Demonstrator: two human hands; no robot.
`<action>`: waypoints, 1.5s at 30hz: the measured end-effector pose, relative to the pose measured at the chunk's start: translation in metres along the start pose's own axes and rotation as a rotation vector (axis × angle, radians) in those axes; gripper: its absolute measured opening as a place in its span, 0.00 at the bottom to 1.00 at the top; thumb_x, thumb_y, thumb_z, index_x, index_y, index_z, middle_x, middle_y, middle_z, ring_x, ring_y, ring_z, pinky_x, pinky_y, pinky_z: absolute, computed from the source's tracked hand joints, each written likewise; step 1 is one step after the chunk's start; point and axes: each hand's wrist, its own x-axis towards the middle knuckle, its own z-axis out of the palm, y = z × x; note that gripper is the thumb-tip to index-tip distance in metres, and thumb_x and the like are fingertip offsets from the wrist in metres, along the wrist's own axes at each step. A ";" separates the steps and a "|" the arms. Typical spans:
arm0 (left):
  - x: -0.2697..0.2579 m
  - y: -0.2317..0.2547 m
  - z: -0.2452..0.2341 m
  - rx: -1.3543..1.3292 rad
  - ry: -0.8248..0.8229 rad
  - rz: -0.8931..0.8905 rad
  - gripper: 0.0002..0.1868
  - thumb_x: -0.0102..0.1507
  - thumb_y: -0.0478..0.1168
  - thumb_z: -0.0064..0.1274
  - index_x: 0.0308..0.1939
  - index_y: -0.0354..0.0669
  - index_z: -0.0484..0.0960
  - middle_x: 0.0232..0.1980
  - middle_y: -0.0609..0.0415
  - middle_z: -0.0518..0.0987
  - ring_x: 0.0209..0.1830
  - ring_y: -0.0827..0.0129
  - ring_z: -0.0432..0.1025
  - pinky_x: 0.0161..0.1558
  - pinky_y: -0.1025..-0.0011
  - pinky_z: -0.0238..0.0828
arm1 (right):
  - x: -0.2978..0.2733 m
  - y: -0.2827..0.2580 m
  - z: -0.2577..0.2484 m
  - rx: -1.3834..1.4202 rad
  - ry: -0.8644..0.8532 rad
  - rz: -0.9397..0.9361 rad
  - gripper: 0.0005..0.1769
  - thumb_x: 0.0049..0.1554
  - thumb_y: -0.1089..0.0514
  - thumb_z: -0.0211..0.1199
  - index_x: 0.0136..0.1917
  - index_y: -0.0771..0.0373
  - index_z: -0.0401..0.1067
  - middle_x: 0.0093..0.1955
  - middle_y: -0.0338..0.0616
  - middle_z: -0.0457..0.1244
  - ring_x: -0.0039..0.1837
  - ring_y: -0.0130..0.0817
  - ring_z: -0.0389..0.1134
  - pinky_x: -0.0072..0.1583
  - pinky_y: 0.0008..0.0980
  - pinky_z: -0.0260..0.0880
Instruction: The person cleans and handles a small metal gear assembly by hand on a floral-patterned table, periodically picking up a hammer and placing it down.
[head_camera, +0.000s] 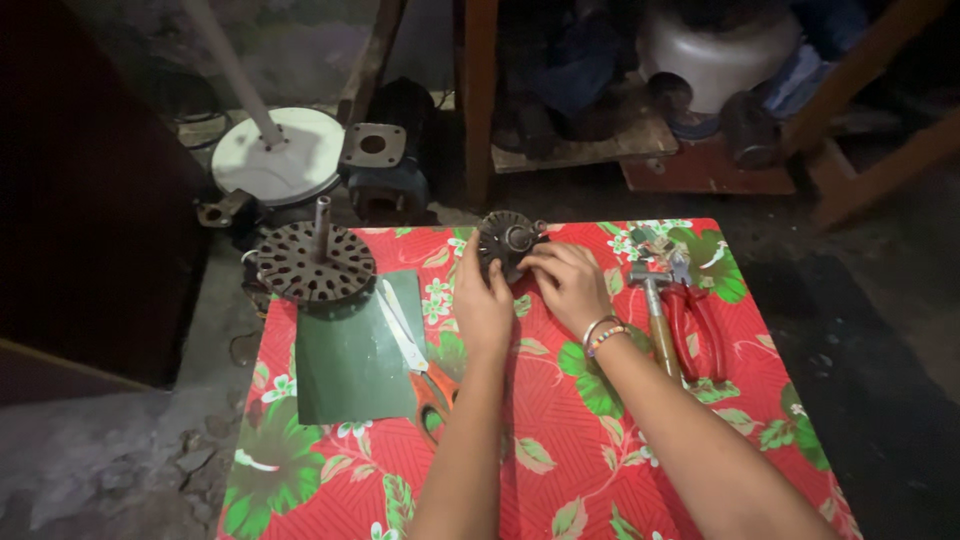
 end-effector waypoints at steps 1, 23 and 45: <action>-0.001 0.000 0.000 0.002 0.001 -0.006 0.27 0.66 0.37 0.50 0.71 0.42 0.69 0.62 0.40 0.77 0.62 0.45 0.71 0.61 0.57 0.68 | 0.000 0.000 0.000 -0.002 -0.002 -0.001 0.06 0.55 0.62 0.65 0.47 0.58 0.79 0.52 0.42 0.69 0.59 0.44 0.70 0.63 0.45 0.66; 0.000 0.003 0.002 0.060 -0.023 -0.030 0.28 0.66 0.37 0.49 0.71 0.42 0.68 0.59 0.38 0.78 0.59 0.45 0.72 0.58 0.55 0.69 | 0.007 -0.002 -0.008 0.155 0.045 0.245 0.10 0.52 0.67 0.62 0.47 0.60 0.79 0.53 0.44 0.70 0.56 0.45 0.71 0.60 0.42 0.69; 0.000 0.006 -0.003 0.007 0.013 0.025 0.26 0.67 0.37 0.49 0.69 0.39 0.68 0.61 0.39 0.77 0.59 0.44 0.72 0.57 0.55 0.69 | -0.001 0.011 0.005 0.033 -0.011 0.021 0.09 0.49 0.64 0.65 0.44 0.56 0.82 0.54 0.43 0.71 0.62 0.43 0.69 0.65 0.45 0.65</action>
